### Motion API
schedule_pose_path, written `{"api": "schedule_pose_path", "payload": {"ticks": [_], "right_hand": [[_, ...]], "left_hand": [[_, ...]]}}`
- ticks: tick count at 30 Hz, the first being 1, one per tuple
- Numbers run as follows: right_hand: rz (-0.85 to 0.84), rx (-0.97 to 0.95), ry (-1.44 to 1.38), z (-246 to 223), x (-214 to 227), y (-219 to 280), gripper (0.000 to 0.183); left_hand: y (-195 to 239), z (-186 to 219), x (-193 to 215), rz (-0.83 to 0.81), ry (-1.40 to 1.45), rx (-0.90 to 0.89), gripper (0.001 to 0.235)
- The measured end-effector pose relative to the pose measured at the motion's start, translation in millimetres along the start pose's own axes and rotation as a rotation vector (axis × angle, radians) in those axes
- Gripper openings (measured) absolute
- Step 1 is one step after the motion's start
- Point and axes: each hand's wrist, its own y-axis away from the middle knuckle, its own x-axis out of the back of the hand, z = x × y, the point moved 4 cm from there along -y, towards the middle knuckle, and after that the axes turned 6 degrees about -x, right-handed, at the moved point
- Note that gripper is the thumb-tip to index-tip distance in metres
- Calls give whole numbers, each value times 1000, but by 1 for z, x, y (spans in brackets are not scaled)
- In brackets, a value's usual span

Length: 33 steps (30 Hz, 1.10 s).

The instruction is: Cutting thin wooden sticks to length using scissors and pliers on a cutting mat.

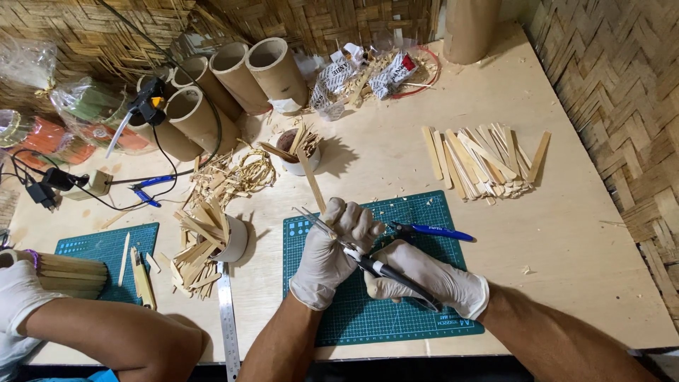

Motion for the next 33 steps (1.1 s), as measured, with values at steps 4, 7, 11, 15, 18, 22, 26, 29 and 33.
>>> {"api": "schedule_pose_path", "payload": {"ticks": [4,7,11,15,18,22,26,29,33], "right_hand": [[12,34,-44,3,4,-1,29],[-9,29,-81,17,3,-11,35],[-1,17,-94,-1,2,0,37],[25,-20,-91,-9,1,9,34],[-4,-7,-57,-3,4,4,41],[9,-6,-72,-10,2,9,43],[2,-22,-48,-32,0,19,43],[-5,-30,-76,-25,2,16,43],[-31,-71,-140,9,7,5,42]], "left_hand": [[-3,-5,1,2,-8,-1,31],[-3,-3,1,10,-28,-12,31],[-2,-2,-1,17,-63,-31,32],[-2,-1,-1,25,-107,-26,32],[-1,-1,0,12,-84,-32,33],[-1,-1,-5,-1,-81,-42,32],[-2,-2,-1,-57,-79,-52,33],[-2,-1,0,-64,-70,-46,32],[-2,1,-2,-42,-83,-45,32]]}}
